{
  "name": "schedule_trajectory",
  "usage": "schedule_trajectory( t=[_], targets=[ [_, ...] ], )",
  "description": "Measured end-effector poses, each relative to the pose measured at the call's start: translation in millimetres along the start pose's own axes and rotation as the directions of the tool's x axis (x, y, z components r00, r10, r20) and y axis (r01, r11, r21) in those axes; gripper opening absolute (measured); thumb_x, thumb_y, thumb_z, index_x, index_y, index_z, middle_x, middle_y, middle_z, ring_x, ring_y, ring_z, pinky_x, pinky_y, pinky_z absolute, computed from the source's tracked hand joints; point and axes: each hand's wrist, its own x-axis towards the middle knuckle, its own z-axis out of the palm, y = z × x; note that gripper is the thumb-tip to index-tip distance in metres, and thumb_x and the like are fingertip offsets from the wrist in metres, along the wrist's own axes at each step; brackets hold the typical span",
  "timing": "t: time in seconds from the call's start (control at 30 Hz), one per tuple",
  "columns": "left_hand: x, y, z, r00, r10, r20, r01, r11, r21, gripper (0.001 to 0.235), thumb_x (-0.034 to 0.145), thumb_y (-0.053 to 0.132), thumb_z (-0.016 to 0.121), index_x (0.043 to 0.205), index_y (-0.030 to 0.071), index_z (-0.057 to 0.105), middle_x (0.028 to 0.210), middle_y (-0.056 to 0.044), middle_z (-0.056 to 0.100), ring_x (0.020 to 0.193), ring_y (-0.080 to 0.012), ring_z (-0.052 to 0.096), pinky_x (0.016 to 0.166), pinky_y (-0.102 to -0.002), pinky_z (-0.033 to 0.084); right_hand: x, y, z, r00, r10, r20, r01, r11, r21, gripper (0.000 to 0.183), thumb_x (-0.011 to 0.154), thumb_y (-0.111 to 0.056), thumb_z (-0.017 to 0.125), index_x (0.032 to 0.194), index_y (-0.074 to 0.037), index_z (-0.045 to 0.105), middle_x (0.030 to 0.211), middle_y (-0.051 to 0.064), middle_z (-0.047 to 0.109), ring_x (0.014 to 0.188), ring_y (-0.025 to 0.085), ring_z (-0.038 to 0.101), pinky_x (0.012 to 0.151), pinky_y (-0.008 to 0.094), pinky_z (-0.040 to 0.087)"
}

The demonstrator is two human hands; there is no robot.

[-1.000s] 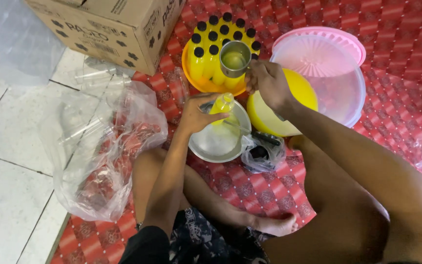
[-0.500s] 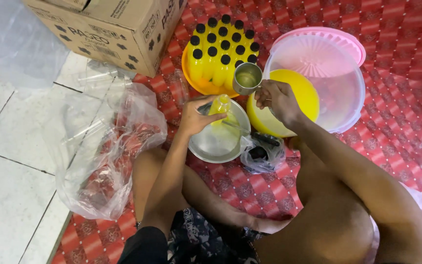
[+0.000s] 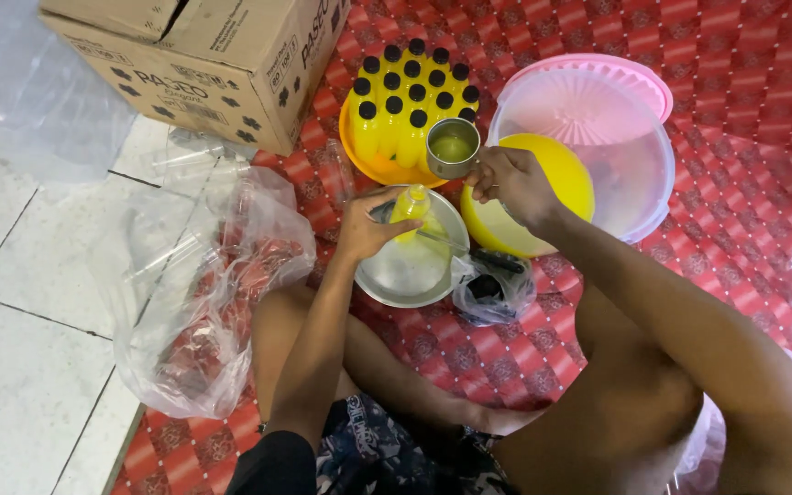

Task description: The person sits cross-legged on a mat and pours a yellow liquid from a large bucket into small plastic bottles using a metal cup. They place the filled bottles into a yellow tray and secure them with black caps.

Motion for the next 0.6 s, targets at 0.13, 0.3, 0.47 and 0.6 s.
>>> schedule_trajectory(
  t=[0.13, 0.3, 0.47, 0.6],
  targets=[
    [-2.3, 8.6, -0.5, 0.998, -0.057, -0.024, 0.056, 0.998, -0.018, 0.049, 0.072, 0.014, 0.104, 0.116, 0.006, 0.084, 0.119, -0.012, 0.083, 0.117, -0.0238, 0.075, 0.108, -0.040, 0.055, 7.4, 11.7, 23.6, 1.000, 0.017, 0.013, -0.017, 0.999, 0.042, 0.034, 0.112, -0.029, 0.054, 0.088, -0.006, 0.063, 0.081, 0.011, 0.069, 0.065, 0.018, 0.073, 0.063, 0.031, 0.065],
    [-5.2, -1.0, -4.2, 0.998, -0.062, -0.033, 0.062, 0.998, 0.007, 0.048, 0.072, 0.015, 0.105, 0.115, 0.008, 0.085, 0.117, -0.010, 0.083, 0.115, -0.0234, 0.076, 0.108, -0.038, 0.055, 1.7, 30.7, 57.0, 0.996, 0.052, -0.069, -0.032, 0.963, 0.269, 0.031, 0.111, -0.026, 0.055, 0.087, -0.007, 0.059, 0.079, 0.011, 0.070, 0.061, 0.019, 0.072, 0.057, 0.030, 0.063],
    [-9.4, -26.1, -6.8, 1.000, -0.009, -0.011, 0.009, 0.998, 0.061, 0.049, 0.070, 0.016, 0.106, 0.113, 0.009, 0.086, 0.114, -0.012, 0.084, 0.112, -0.0256, 0.077, 0.106, -0.041, 0.057, -11.4, 62.3, 72.3, 0.985, 0.041, -0.168, 0.030, 0.915, 0.402, 0.030, 0.112, -0.028, 0.056, 0.092, -0.007, 0.060, 0.087, 0.012, 0.074, 0.067, 0.020, 0.074, 0.060, 0.029, 0.064],
    [-18.4, -29.7, -0.8, 0.999, -0.030, -0.027, 0.032, 0.998, 0.054, 0.054, 0.068, 0.017, 0.107, 0.116, 0.007, 0.084, 0.116, -0.017, 0.083, 0.115, -0.0337, 0.076, 0.109, -0.046, 0.055, -25.3, 79.9, 73.5, 0.984, 0.044, -0.173, 0.035, 0.902, 0.431, 0.029, 0.114, -0.027, 0.055, 0.101, -0.004, 0.066, 0.094, 0.012, 0.074, 0.071, 0.020, 0.076, 0.063, 0.029, 0.065]
  ],
)
